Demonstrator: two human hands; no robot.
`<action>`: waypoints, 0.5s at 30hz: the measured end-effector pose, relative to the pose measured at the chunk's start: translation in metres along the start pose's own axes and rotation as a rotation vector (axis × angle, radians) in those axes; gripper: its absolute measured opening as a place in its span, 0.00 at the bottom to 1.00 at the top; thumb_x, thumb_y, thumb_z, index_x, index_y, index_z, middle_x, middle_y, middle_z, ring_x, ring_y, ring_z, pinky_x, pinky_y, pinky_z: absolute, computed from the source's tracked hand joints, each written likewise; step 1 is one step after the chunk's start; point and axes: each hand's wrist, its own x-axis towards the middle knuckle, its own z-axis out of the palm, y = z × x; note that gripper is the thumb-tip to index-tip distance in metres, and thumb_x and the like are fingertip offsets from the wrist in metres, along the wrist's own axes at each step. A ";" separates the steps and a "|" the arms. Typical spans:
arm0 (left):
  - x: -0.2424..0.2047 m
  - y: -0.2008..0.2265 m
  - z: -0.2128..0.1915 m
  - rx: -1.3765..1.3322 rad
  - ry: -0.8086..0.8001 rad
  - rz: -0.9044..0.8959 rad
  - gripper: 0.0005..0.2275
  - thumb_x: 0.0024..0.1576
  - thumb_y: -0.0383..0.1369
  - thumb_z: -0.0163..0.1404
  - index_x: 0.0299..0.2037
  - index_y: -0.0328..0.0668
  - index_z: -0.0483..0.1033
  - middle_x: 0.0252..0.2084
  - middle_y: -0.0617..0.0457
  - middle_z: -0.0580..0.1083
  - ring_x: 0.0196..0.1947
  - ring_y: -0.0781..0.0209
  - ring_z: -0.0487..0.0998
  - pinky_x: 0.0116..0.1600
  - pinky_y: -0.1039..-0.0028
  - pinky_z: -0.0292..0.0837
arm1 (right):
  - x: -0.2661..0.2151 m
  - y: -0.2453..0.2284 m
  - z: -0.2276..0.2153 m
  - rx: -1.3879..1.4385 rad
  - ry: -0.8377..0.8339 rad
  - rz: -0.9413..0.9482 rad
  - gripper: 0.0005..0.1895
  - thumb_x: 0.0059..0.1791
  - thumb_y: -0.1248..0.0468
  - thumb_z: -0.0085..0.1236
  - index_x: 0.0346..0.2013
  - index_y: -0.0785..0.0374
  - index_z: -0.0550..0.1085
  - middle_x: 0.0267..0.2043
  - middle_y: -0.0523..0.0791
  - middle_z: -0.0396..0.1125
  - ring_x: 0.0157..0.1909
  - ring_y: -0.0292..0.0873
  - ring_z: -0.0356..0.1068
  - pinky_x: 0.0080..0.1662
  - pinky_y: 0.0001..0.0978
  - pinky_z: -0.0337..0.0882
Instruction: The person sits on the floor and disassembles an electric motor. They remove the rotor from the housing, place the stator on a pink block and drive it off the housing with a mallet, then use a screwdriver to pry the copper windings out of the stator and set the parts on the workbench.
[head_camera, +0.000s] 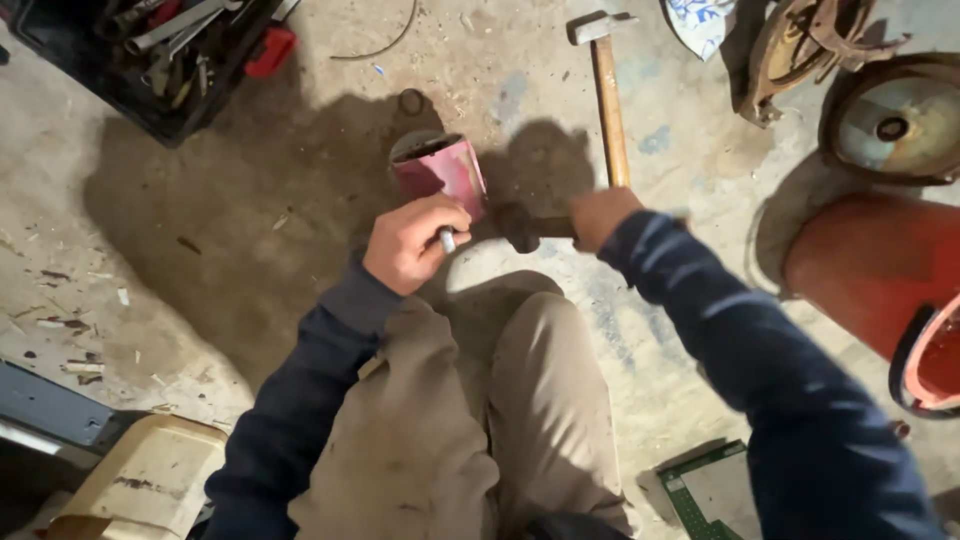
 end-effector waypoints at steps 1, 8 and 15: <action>-0.003 0.005 0.002 0.001 -0.006 0.006 0.09 0.55 0.20 0.58 0.44 0.37 0.75 0.43 0.46 0.77 0.43 0.48 0.81 0.48 0.67 0.78 | -0.008 0.002 0.026 0.004 0.005 0.005 0.17 0.43 0.51 0.62 0.40 0.57 0.78 0.36 0.49 0.75 0.41 0.55 0.76 0.43 0.50 0.76; -0.010 0.008 0.010 0.049 -0.026 0.077 0.08 0.55 0.23 0.60 0.42 0.38 0.77 0.40 0.47 0.78 0.39 0.49 0.81 0.43 0.67 0.77 | -0.051 -0.045 0.141 0.973 0.078 0.127 0.30 0.42 0.52 0.62 0.53 0.64 0.70 0.38 0.59 0.74 0.37 0.60 0.76 0.40 0.50 0.76; -0.006 0.002 0.010 -0.035 -0.046 -0.079 0.09 0.56 0.24 0.61 0.44 0.38 0.76 0.40 0.48 0.79 0.37 0.57 0.83 0.40 0.71 0.77 | -0.127 -0.115 0.116 0.941 0.612 0.223 0.22 0.48 0.57 0.64 0.52 0.63 0.70 0.32 0.54 0.74 0.35 0.59 0.75 0.36 0.46 0.73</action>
